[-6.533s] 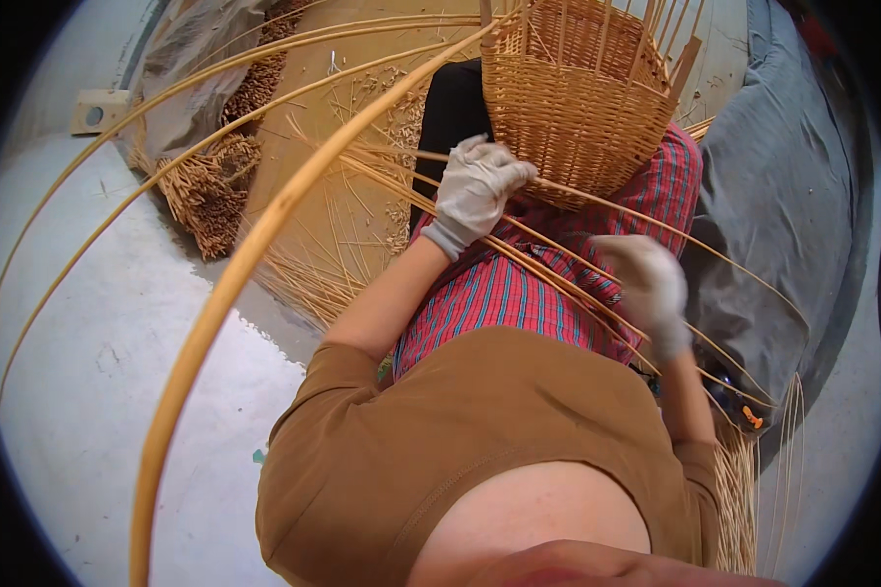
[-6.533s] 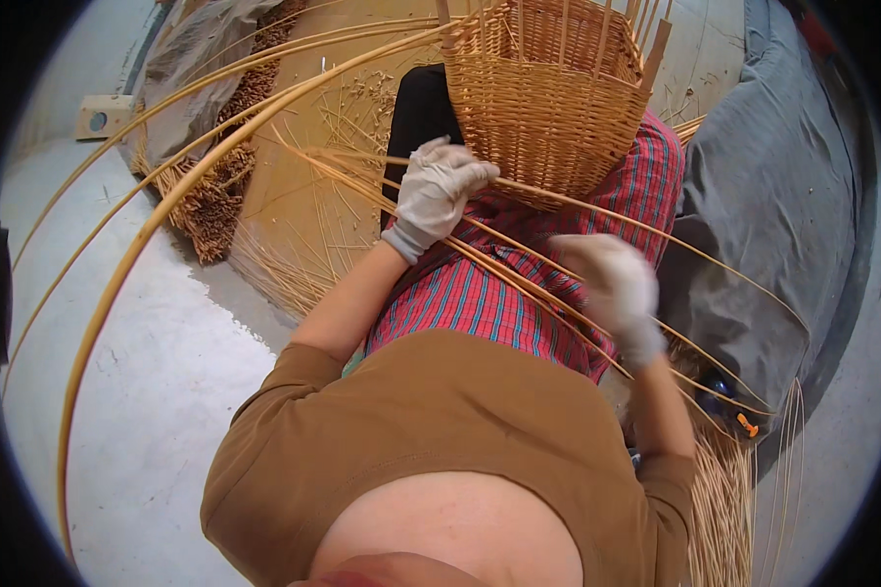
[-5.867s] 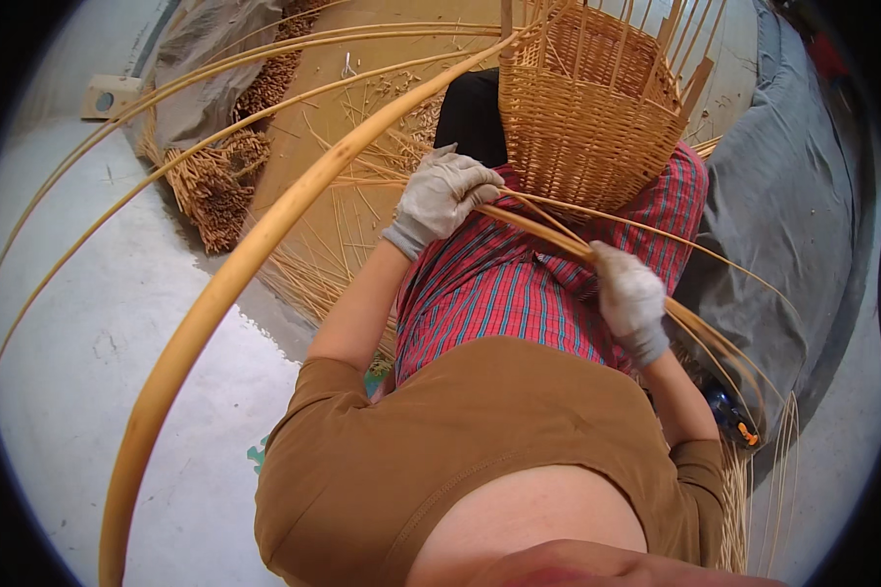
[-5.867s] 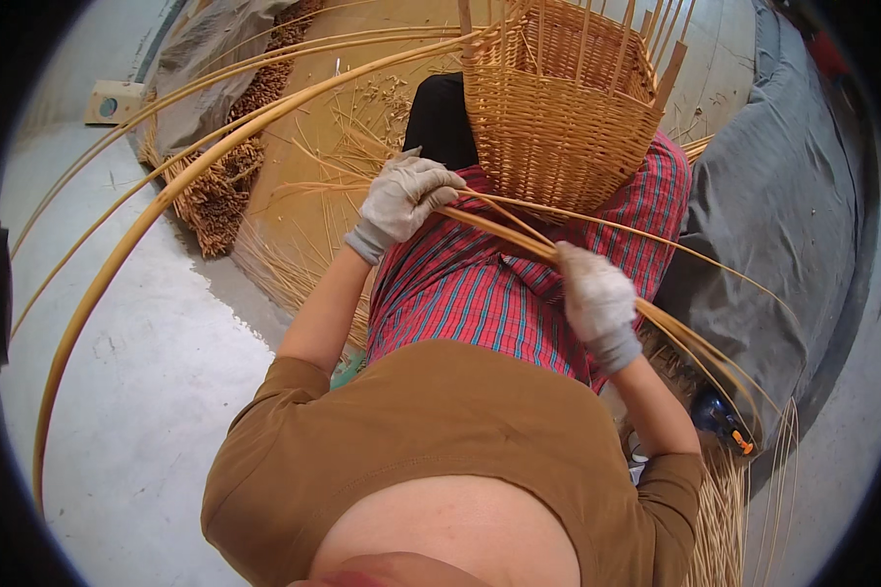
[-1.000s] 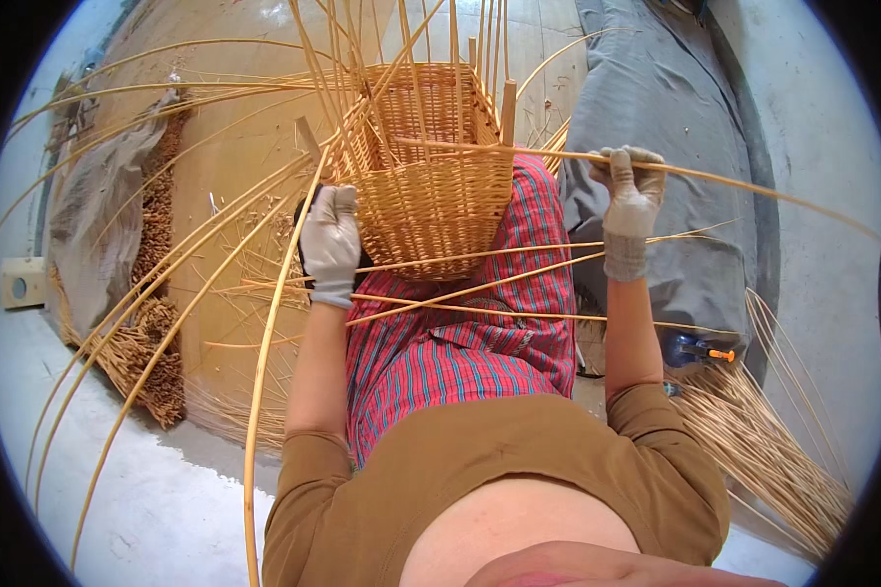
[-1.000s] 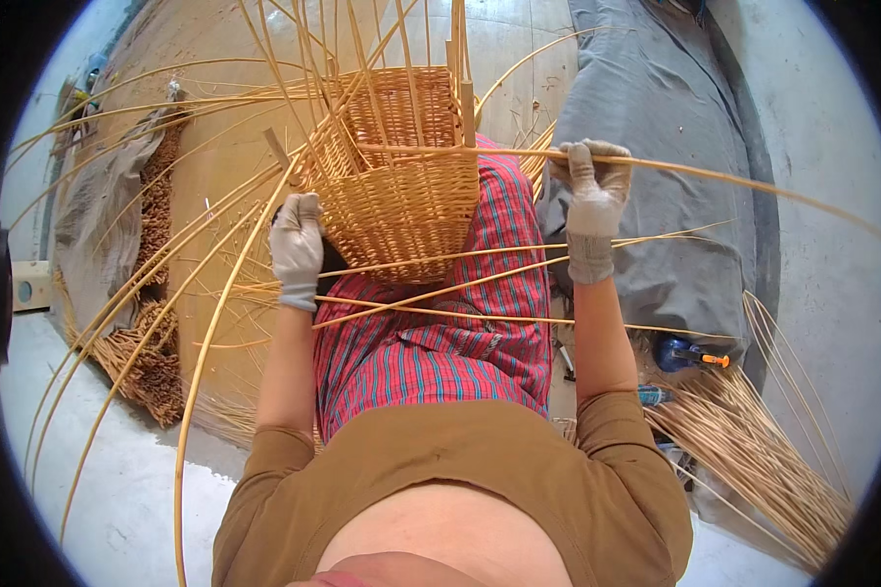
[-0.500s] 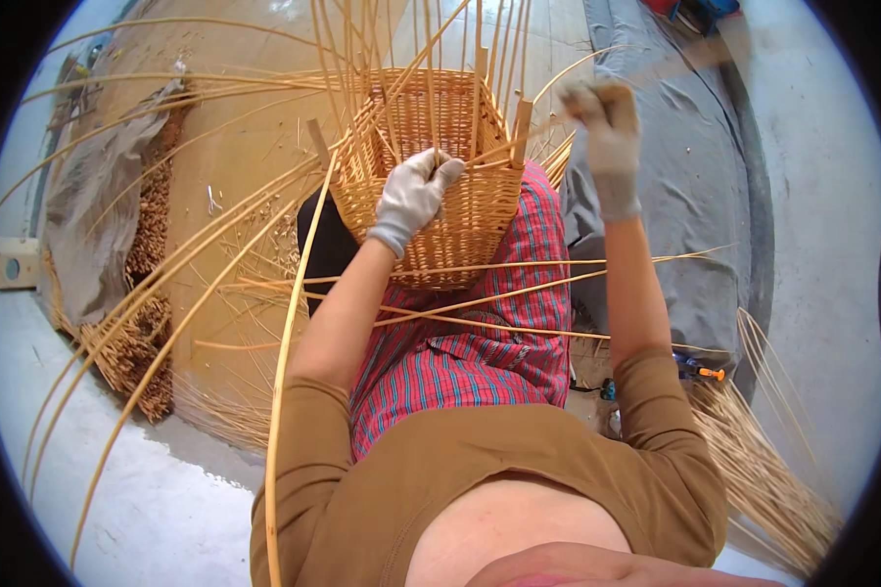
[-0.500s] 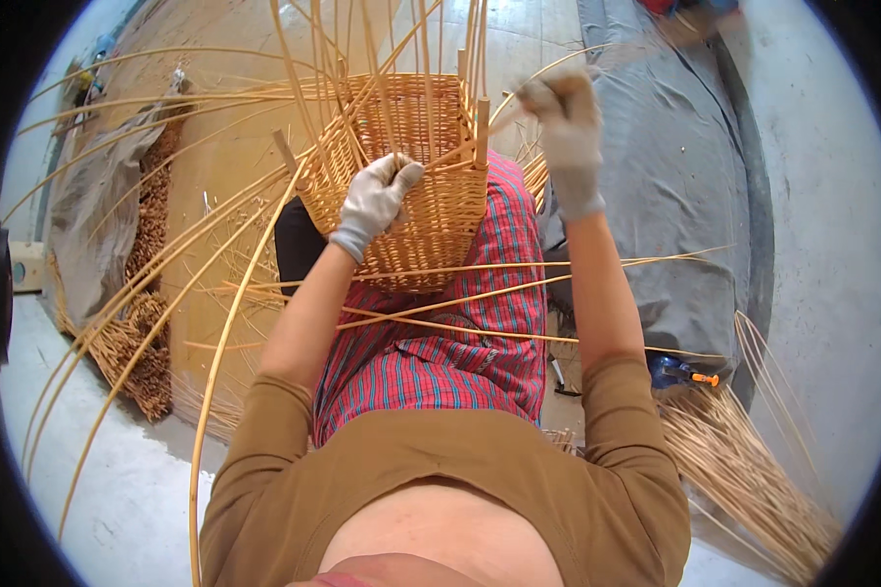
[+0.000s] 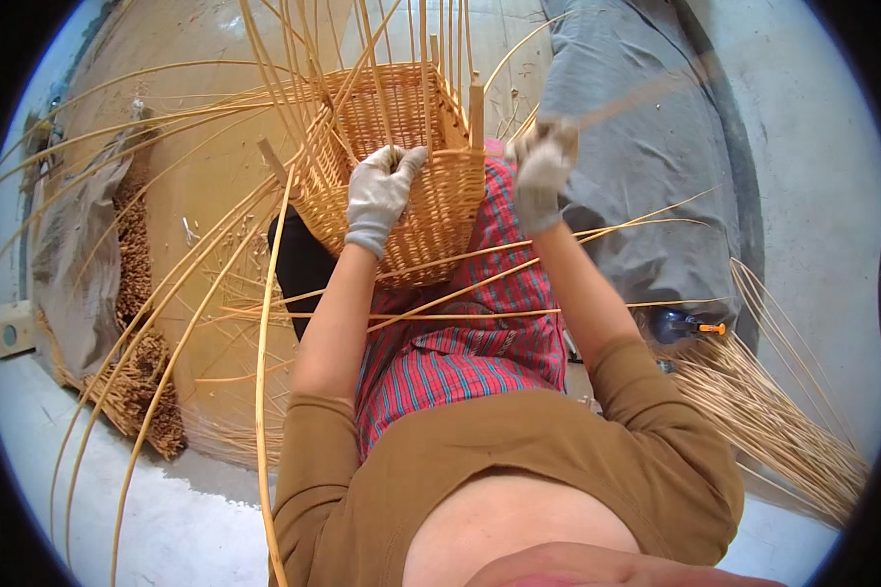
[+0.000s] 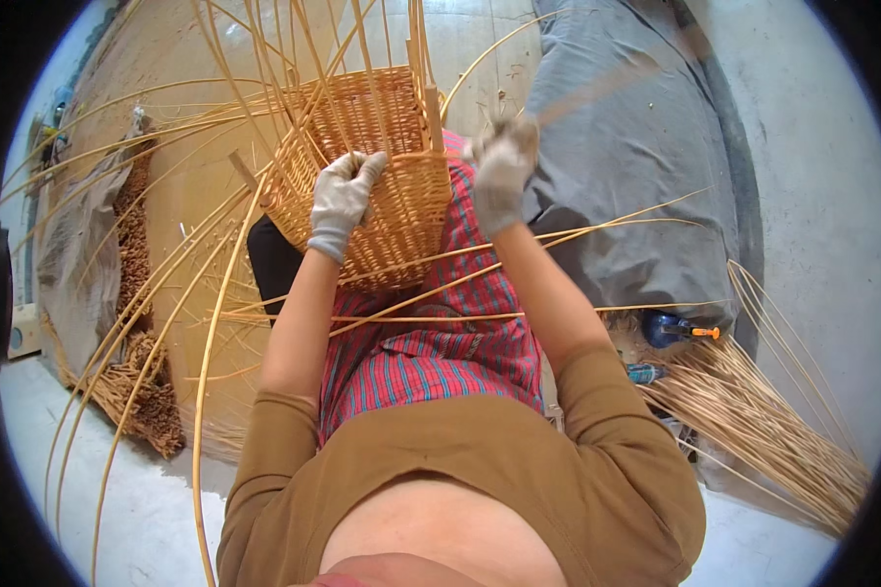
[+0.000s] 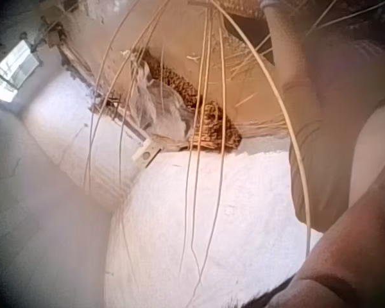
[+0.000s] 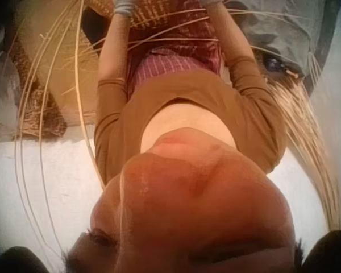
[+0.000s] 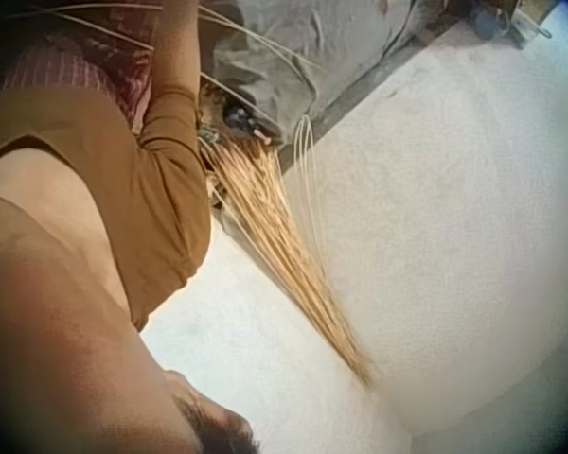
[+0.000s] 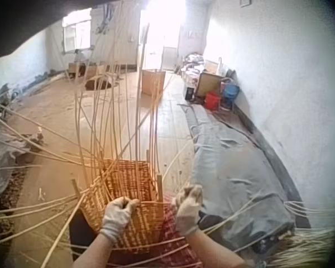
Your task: Weaving a large wicker basket by hand.
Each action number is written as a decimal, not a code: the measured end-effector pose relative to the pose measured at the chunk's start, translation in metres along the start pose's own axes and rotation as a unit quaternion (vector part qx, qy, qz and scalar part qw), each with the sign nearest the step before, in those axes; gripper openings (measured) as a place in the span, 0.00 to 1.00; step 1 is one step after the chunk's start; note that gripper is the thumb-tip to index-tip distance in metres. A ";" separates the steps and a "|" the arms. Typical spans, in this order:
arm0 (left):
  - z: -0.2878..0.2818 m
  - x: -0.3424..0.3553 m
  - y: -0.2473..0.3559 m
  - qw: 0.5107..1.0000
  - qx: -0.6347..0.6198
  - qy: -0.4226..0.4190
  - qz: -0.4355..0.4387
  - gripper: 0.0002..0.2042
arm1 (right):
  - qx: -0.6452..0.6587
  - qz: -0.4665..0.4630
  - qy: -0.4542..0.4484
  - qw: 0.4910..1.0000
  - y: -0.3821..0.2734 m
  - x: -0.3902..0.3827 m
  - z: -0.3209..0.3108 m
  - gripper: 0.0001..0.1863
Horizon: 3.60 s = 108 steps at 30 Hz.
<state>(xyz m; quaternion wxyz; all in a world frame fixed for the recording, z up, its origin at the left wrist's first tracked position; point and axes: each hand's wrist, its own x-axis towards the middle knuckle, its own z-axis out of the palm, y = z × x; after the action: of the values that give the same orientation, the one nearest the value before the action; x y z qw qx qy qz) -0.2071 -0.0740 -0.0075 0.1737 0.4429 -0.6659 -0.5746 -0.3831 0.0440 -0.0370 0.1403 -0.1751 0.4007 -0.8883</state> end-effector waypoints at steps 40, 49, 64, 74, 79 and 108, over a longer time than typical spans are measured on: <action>-0.185 -0.163 -0.109 0.946 0.169 0.175 0.212 0.07 | -0.402 -0.096 -0.217 0.884 -0.081 -0.115 -0.011 0.08; -0.080 -0.087 -0.059 0.965 0.021 0.023 0.260 0.12 | -0.078 0.105 -0.249 0.960 -0.079 -0.101 0.049 0.08; -0.061 -0.050 -0.076 0.901 0.161 0.253 0.313 0.41 | -0.143 0.087 -0.137 0.976 -0.026 -0.044 0.006 0.04; -0.063 -0.007 -0.028 0.993 -0.037 -0.115 0.013 0.24 | -0.147 0.105 -0.118 0.976 -0.017 -0.016 0.018 0.04; -0.046 0.009 -0.066 0.984 -0.095 0.012 0.147 0.06 | -0.207 -0.086 -0.232 0.946 -0.014 -0.021 0.096 0.08; -0.011 -0.007 -0.026 0.862 -0.041 0.326 0.387 0.18 | -0.244 -0.071 -0.033 0.966 -0.044 0.000 -0.020 0.08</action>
<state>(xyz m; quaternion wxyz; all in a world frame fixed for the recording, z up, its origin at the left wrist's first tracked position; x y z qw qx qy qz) -0.1850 -0.0733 -0.0266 0.6073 0.3037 -0.6649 -0.3112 -0.3958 0.0850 -0.0160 0.0430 -0.2616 0.5873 -0.7647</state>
